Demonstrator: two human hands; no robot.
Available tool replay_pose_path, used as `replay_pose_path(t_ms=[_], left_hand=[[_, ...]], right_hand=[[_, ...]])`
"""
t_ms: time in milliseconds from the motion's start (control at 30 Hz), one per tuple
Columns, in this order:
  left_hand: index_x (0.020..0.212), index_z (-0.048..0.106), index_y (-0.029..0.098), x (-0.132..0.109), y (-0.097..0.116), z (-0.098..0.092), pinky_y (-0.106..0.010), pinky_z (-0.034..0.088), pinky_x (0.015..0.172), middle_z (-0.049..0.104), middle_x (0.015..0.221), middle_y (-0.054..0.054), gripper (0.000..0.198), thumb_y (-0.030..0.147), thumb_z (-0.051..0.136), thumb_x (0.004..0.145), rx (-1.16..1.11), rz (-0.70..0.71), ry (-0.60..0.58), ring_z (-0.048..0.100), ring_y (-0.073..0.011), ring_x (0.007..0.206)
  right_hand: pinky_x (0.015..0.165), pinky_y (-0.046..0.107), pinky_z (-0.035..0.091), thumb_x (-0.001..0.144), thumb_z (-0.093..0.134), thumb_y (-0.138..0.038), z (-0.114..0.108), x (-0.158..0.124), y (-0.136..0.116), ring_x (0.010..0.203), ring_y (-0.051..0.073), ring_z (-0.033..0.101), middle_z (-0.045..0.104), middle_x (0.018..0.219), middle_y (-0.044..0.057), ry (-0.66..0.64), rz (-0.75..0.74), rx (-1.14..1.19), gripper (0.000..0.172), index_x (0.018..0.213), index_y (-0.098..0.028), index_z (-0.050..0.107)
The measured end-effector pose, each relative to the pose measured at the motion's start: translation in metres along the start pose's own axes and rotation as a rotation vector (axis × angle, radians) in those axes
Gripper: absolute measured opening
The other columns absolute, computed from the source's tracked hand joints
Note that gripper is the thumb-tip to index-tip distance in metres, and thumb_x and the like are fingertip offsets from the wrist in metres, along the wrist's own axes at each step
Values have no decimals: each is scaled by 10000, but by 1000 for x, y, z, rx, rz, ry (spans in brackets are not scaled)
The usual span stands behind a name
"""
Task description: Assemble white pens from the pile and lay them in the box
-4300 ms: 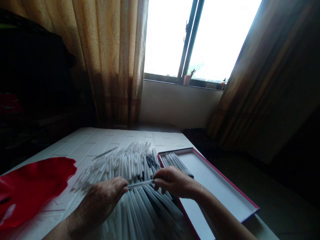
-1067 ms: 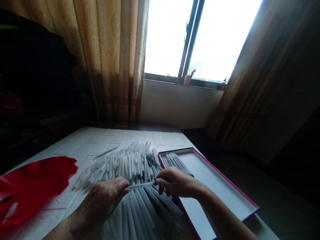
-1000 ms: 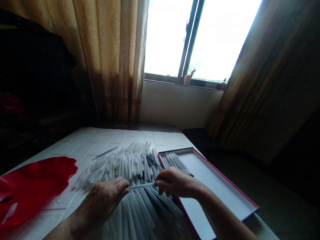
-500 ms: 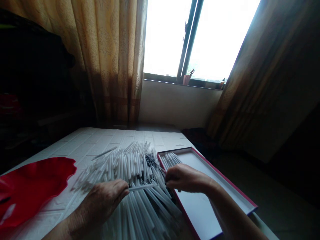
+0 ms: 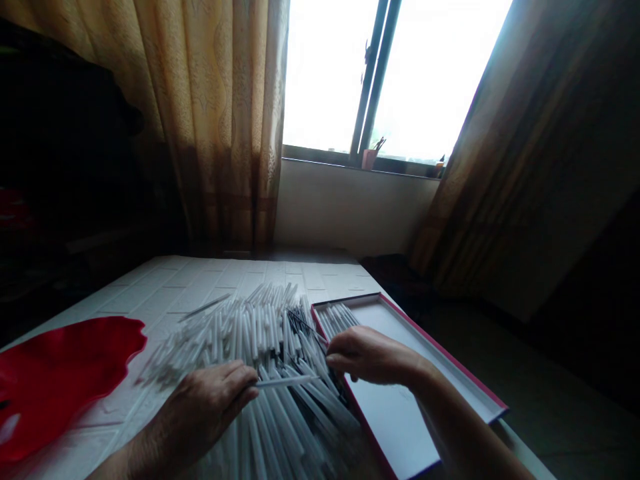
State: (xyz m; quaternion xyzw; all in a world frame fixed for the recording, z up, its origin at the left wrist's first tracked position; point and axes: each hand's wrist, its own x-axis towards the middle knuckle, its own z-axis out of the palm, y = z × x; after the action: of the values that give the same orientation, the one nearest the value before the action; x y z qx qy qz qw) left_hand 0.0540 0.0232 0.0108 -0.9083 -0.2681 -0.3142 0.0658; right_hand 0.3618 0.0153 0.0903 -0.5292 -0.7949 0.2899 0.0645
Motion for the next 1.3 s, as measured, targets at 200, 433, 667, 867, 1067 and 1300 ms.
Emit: replay_pose_path(t_ms=[200, 433, 667, 867, 1067, 1300], left_hand=[[958, 598, 248, 6, 6, -7, -211, 507, 521, 698, 747, 37, 405, 431, 287, 1141, 2, 18, 6, 732, -132, 599], [980, 620, 242, 6, 4, -7, -190, 529, 525, 726, 783, 25, 416, 437, 289, 1140, 17, 3, 8, 751, -126, 627], [971, 657, 227, 2, -12, -6, -241, 556, 557, 752, 795, 5, 394, 414, 346, 1125, 102, -68, 101, 766, -169, 650], [993, 650, 212, 0, -20, -12, -247, 555, 568, 769, 841, -9, 379, 428, 365, 1118, 151, -111, 177, 782, -178, 672], [989, 663, 221, -1, -16, -8, -227, 571, 598, 782, 851, -5, 377, 419, 368, 1116, 140, -113, 159, 790, -168, 704], [964, 653, 226, -1, -11, -7, -241, 558, 559, 743, 791, 7, 370, 403, 365, 1116, 106, -98, 121, 766, -171, 656]], right_hand=[[573, 191, 419, 910, 645, -216, 12, 5, -11, 618, 110, 640, 754, 725, 6, -78, -109, 26, 184, 834, -176, 807], [547, 190, 452, 900, 636, -213, 2, 4, 16, 579, 115, 627, 701, 646, -5, -22, -29, 109, 192, 766, -158, 762], [550, 231, 501, 946, 560, -284, -25, -1, 65, 573, 140, 642, 718, 681, 34, 223, 157, 128, 272, 783, -144, 728], [664, 276, 485, 1002, 509, -313, -15, 10, 39, 751, 205, 713, 773, 802, 74, 440, 258, -119, 316, 854, -183, 756], [759, 349, 469, 1011, 504, -322, 23, 27, -10, 931, 307, 734, 804, 957, 169, 438, 321, -366, 354, 854, -201, 798], [769, 336, 476, 997, 575, -392, 29, 24, -16, 968, 300, 740, 809, 993, 160, 316, 299, -397, 326, 861, -214, 812]])
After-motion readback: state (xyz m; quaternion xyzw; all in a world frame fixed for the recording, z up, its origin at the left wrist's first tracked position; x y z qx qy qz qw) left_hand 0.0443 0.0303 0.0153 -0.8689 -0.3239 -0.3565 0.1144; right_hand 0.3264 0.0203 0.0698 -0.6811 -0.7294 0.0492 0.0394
